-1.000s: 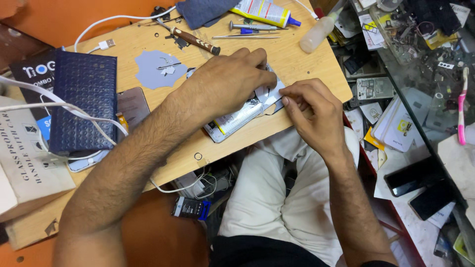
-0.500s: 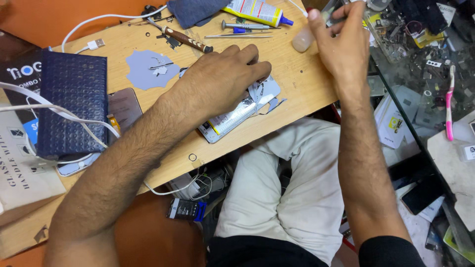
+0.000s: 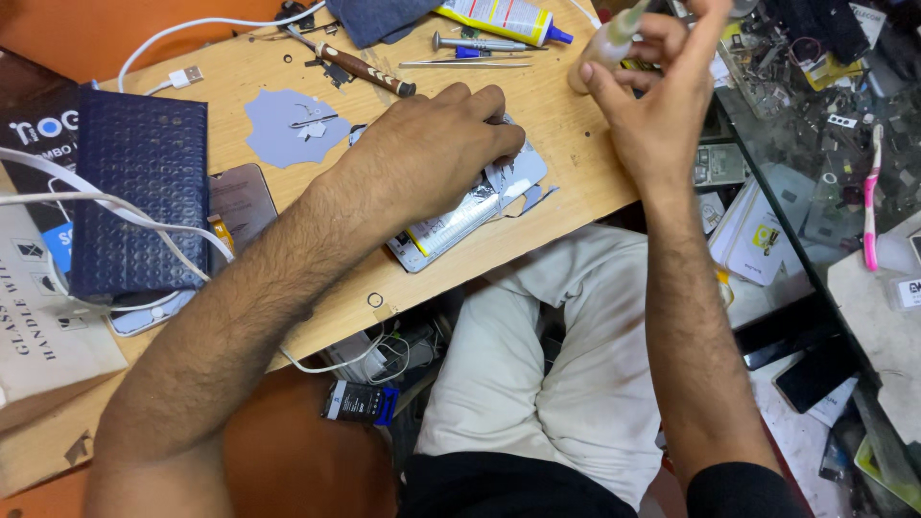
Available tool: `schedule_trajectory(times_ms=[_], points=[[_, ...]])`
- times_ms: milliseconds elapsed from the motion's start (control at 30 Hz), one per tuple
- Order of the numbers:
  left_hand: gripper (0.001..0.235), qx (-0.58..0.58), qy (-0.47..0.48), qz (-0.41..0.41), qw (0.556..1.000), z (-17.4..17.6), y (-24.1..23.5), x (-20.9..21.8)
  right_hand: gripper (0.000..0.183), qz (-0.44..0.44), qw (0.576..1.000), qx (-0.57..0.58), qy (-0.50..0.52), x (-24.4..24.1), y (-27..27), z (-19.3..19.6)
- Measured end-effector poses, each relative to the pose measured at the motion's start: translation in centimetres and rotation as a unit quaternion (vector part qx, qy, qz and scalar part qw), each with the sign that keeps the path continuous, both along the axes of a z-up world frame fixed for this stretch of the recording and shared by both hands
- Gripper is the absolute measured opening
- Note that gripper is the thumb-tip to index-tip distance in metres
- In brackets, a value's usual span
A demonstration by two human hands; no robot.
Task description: The person applies adhesive to the back of a disassembled smartphone and carefully places small adhesive pieces around the camera module. They press the pieces into place, wipe the area with a cloth, and continue applying adhesive to secure components.
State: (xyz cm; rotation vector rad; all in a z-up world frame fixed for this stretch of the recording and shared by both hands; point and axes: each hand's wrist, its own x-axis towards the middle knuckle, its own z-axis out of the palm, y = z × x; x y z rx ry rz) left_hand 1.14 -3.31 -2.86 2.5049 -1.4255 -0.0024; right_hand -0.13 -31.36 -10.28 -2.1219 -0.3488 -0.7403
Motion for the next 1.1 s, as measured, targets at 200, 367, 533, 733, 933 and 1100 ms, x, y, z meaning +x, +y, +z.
schedule_trajectory(times_ms=[200,367,533,733,933,1100], points=[[0.04,0.035,0.009,0.045,0.998,0.5,0.5,0.0,0.073,0.036,0.997,0.051,0.037,0.4,0.7,-0.1],[0.076,0.088,0.067,0.085,0.99,0.9,0.3,-0.7,0.07,-0.001,1.0,0.028,0.009,-1.5,0.4,0.2],[0.124,0.076,-0.004,0.098,0.992,0.6,-0.8,-2.6,0.025,-0.05,0.99,0.112,0.068,-6.5,2.0,-0.1],[0.114,0.121,0.141,0.089,0.979,2.2,0.0,-1.1,0.02,-0.022,0.98,0.154,0.121,-8.0,3.8,-0.4],[0.121,0.101,0.134,0.108,0.98,5.1,2.8,0.2,0.013,-0.025,0.992,0.011,0.121,-8.3,4.4,2.2],[0.121,0.081,0.13,0.117,0.981,6.1,3.7,0.5,0.014,0.031,0.99,-0.074,0.118,-7.4,6.2,3.9]])
